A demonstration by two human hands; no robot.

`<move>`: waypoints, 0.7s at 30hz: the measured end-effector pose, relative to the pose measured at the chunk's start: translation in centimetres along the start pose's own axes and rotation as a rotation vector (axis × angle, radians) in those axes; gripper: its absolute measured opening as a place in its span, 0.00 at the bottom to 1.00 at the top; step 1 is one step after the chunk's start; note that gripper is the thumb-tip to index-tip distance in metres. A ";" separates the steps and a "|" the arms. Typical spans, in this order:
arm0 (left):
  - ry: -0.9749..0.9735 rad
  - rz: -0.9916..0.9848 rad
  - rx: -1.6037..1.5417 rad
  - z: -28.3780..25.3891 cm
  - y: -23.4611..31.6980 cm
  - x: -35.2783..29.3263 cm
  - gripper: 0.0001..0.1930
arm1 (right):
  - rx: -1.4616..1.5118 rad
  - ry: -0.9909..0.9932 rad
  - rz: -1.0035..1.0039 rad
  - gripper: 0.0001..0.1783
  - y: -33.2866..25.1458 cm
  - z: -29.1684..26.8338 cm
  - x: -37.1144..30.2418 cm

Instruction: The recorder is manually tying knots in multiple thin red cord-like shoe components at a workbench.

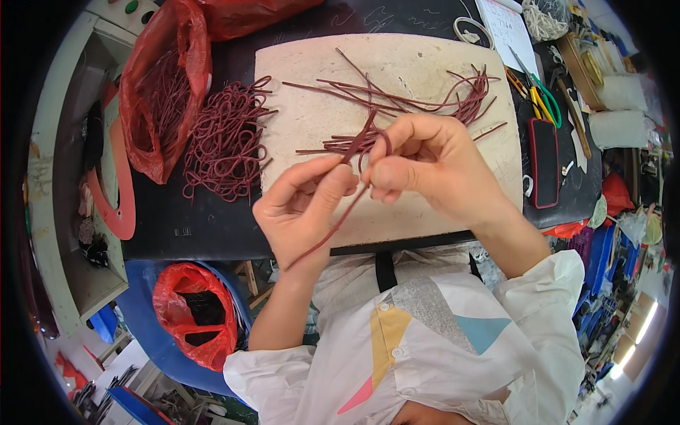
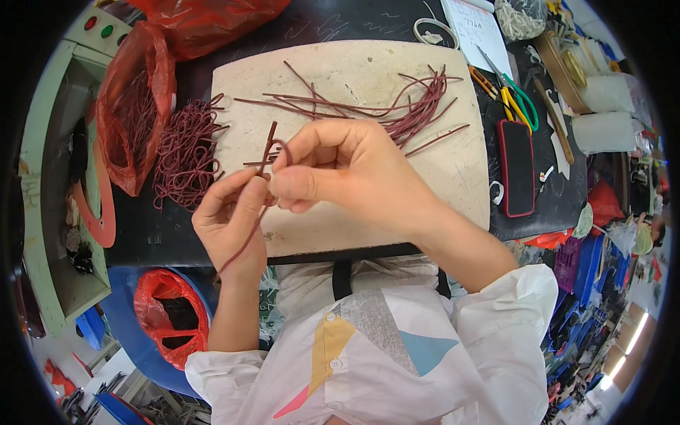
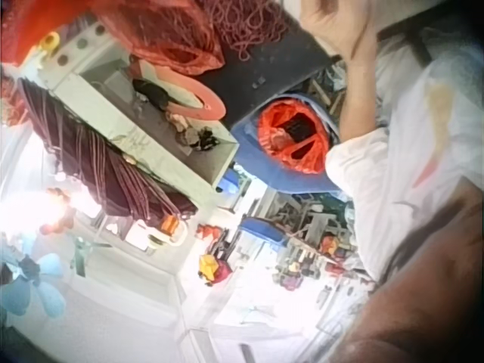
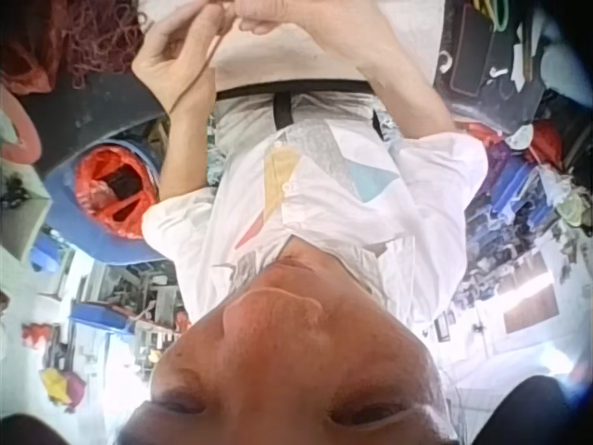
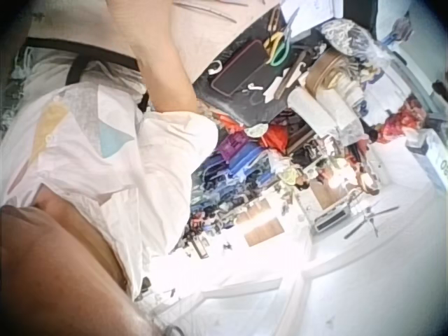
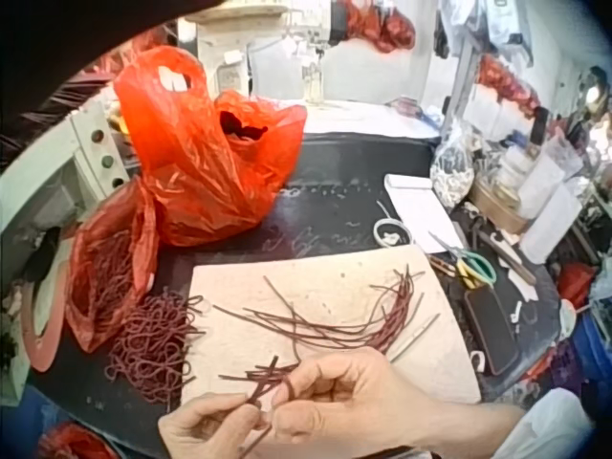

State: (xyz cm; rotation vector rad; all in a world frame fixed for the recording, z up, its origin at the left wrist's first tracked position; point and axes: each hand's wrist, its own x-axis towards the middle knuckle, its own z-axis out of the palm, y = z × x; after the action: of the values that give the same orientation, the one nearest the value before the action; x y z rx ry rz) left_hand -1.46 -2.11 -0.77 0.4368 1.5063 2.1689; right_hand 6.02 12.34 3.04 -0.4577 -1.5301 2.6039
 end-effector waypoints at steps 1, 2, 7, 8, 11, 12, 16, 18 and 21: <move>-0.034 0.048 -0.058 0.4 -0.1 -0.1 0.10 | 0.087 0.039 -0.001 0.06 0.4 0.2 0.2; -0.047 0.073 -0.014 0.3 -0.3 -0.1 0.10 | 0.080 0.063 -0.035 0.06 1.0 0.2 0.2; -0.046 0.076 0.060 0.2 -0.5 -0.6 0.09 | 0.086 0.115 -0.170 0.09 2.9 0.3 0.2; -0.018 0.042 0.015 0.3 -0.4 -0.6 0.10 | -0.060 0.185 -0.232 0.10 3.2 0.2 0.3; -0.171 -0.103 0.155 -0.3 0.1 -0.3 0.06 | -0.408 0.284 -0.372 0.15 3.0 -0.5 1.0; -0.246 -0.158 0.226 -0.6 0.2 -0.4 0.06 | -0.459 0.237 -0.381 0.17 2.1 -0.7 1.1; -0.480 -0.386 0.324 -0.2 0.8 -1.2 0.04 | -0.361 -0.132 -0.086 0.24 -0.2 0.4 1.5; -0.438 -0.412 0.197 -0.2 0.7 -1.6 0.04 | -0.380 -0.128 -0.065 0.19 -0.1 0.2 2.0; -0.340 -0.399 0.057 -0.6 0.7 -1.9 0.04 | -0.297 -0.013 -0.105 0.13 -0.1 -0.8 2.5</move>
State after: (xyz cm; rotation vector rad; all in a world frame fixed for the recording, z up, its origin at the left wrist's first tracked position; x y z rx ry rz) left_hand -0.32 -3.80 -0.29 0.4525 1.3346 1.6541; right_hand 3.87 13.62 2.26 -0.3704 -1.8995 2.3152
